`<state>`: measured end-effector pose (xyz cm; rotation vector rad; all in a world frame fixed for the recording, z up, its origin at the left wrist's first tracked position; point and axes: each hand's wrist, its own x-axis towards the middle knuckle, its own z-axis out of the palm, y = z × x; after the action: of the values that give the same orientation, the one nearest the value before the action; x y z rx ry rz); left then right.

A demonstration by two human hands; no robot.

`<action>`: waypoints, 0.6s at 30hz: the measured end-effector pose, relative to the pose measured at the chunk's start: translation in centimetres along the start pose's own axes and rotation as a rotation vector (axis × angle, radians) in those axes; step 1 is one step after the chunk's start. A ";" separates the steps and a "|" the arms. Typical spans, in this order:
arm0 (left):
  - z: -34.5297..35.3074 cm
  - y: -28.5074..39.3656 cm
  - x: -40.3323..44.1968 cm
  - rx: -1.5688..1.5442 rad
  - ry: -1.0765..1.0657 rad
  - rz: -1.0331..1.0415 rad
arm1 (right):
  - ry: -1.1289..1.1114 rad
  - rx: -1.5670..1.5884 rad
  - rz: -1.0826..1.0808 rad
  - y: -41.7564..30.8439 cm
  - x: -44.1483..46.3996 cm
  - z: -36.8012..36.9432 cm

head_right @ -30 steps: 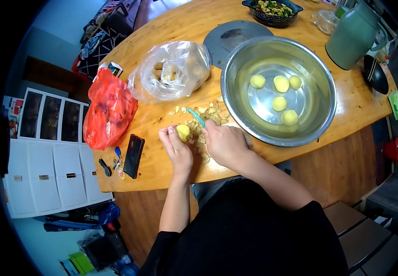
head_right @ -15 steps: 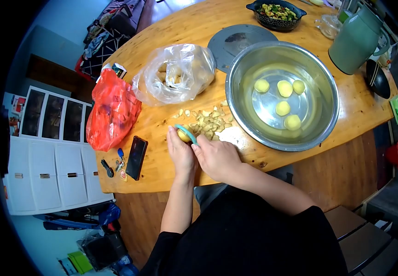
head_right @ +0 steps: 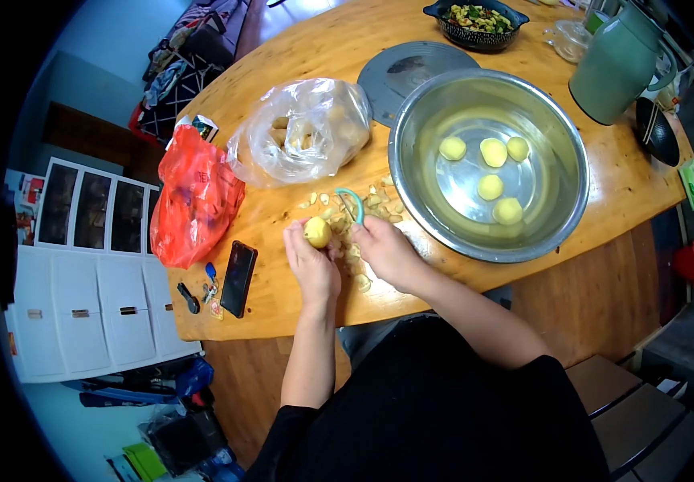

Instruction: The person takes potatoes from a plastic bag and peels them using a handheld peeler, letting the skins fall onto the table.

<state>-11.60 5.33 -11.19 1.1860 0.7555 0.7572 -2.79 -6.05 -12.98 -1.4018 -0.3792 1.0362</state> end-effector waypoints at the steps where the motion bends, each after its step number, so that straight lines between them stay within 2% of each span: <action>1: -0.1 -0.2 0.2 -0.061 -0.006 -0.022 | -0.053 0.168 0.056 0.5 0.3 -0.3; 2: -0.2 -0.1 0.1 -0.066 -0.018 -0.033 | -0.097 0.332 0.121 1.0 0.6 -0.6; 4: -0.3 0.1 0.1 -0.077 -0.039 -0.053 | -0.031 0.172 0.006 0.7 0.3 0.1; 5: -0.4 -0.2 0.2 0.017 -0.032 0.042 | 0.068 -0.149 -0.221 0.8 0.4 0.4; 8: -0.2 -1.0 0.1 0.308 -0.032 0.312 | 0.158 -0.251 -0.419 -1.8 -1.2 2.6; 9: -0.1 -0.7 -0.2 0.412 -0.040 0.396 | 0.149 -0.210 -0.422 -1.6 -0.4 2.8; 11: 0.0 -0.7 -0.2 0.554 -0.043 0.562 | 0.003 0.186 -0.182 -1.7 0.0 2.0; 12: -0.1 -0.3 -0.2 0.476 -0.059 0.459 | -0.076 0.382 -0.060 -2.2 0.0 1.8; 13: 0.0 0.3 -0.2 0.398 -0.072 0.357 | -0.061 0.372 -0.079 -2.4 0.0 1.4; 14: -0.1 0.7 -0.2 0.318 -0.085 0.255 | 0.059 0.373 -0.183 -1.8 0.6 1.9; 16: -0.9 0.2 0.5 0.046 -0.081 0.054 | 0.307 -0.328 -0.310 -1.1 1.1 0.5; 18: -1.2 0.0 0.8 -0.287 -0.103 -0.121 | 0.307 -0.545 -0.369 -1.4 0.5 -0.1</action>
<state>-12.14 6.61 -11.48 0.9044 0.6043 0.6729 -1.91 -5.54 -11.89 -1.8542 -0.6957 0.4139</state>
